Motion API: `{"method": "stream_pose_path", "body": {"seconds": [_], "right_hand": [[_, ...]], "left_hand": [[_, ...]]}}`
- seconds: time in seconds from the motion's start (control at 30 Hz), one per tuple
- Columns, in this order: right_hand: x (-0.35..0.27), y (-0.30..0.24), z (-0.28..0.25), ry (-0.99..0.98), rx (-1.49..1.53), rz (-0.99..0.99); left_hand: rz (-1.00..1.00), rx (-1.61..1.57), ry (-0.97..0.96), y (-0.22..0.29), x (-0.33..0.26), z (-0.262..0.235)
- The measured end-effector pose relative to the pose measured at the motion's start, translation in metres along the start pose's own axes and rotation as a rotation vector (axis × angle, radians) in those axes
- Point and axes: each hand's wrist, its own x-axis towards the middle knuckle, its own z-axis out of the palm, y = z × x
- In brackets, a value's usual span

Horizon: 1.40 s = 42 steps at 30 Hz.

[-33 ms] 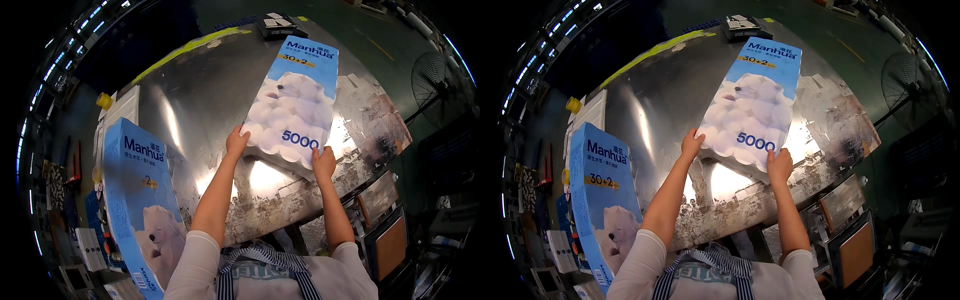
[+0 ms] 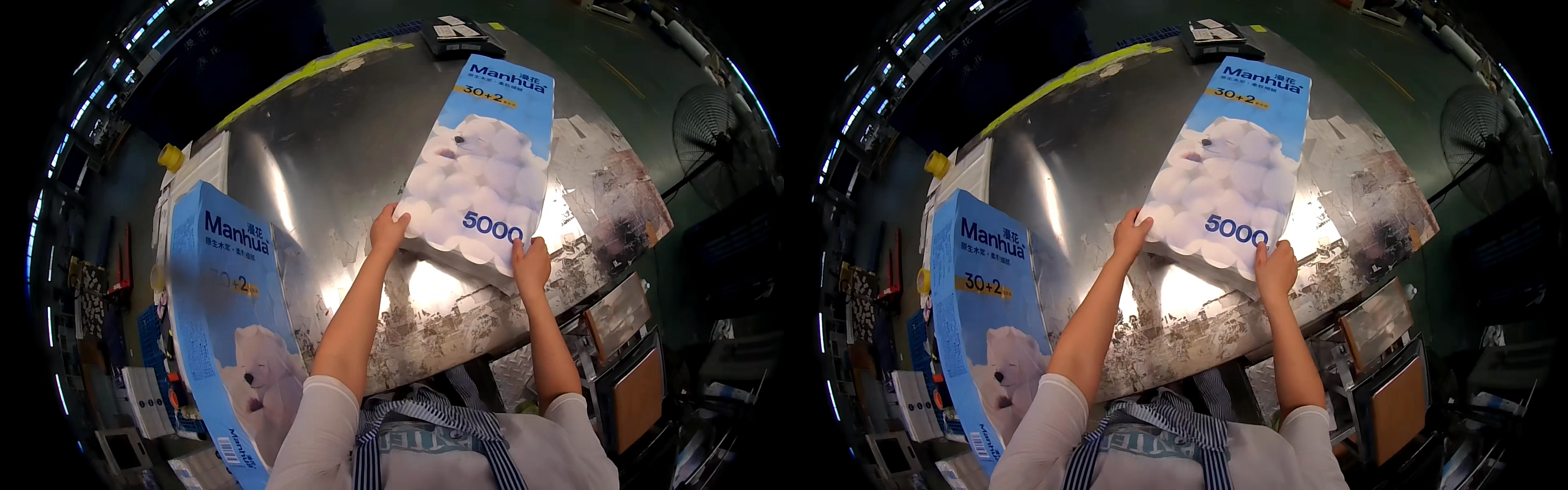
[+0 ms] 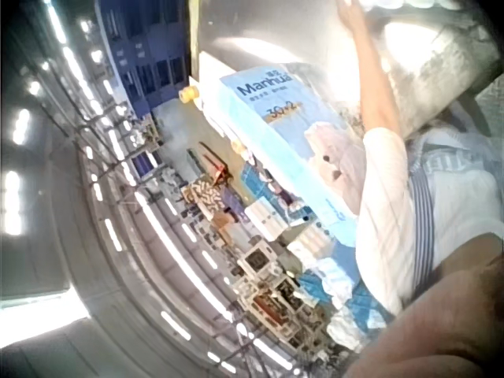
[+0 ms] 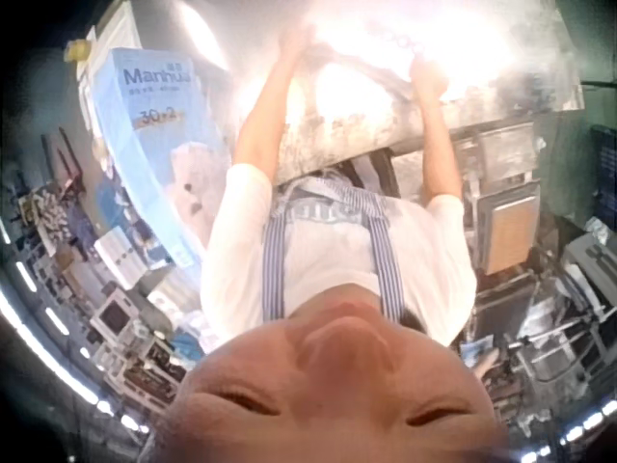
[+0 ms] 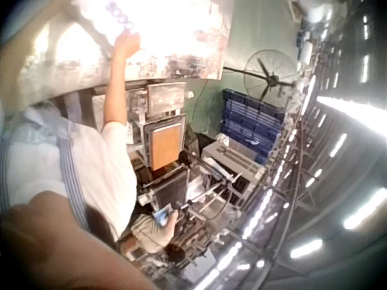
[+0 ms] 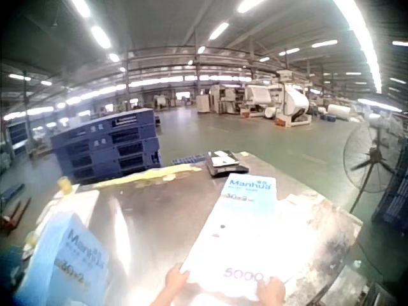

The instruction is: The person places three tissue boxes into a plastic bag, folds the bag over, and seals the package with tape using a tape dispenser.

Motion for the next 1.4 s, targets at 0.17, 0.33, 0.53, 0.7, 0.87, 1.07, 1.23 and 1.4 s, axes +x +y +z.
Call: {"method": "stream_pose_path", "body": {"seconds": [0.17, 0.33, 0.53, 0.7, 0.87, 1.07, 1.23, 1.4], "right_hand": [[-0.092, 0.014, -0.034, -0.123, -0.088, 0.026], [-0.172, 0.039, -0.066, -0.297, -0.144, 0.012], [-0.238, 0.074, -0.115, -0.501, -0.136, -0.056], [-0.206, 0.089, -0.114, -0.538, -0.142, -0.174], [-0.169, 0.059, -0.055, -0.222, -0.131, 0.125], [-0.190, 0.042, -0.060, -0.230, -0.079, 0.120], [-0.189, 0.076, -0.050, -0.304, 0.229, 0.178], [-0.252, 0.043, -0.036, -0.522, 0.841, 0.312]], "left_hand": [[0.003, -0.141, 0.110, -0.059, -0.119, -0.015], [0.060, -0.025, 0.287, -0.072, -0.258, -0.044], [0.121, -0.013, 0.309, -0.105, -0.394, -0.052], [-0.109, -0.425, 0.140, -0.152, -0.435, -0.050], [-0.589, -0.657, -0.239, -0.181, -0.402, -0.005], [-0.724, -1.022, -0.164, -0.201, -0.387, 0.018], [-0.516, -0.560, 0.044, -0.147, -0.422, -0.060], [-0.190, -0.253, 0.228, -0.060, -0.467, -0.179]]}}
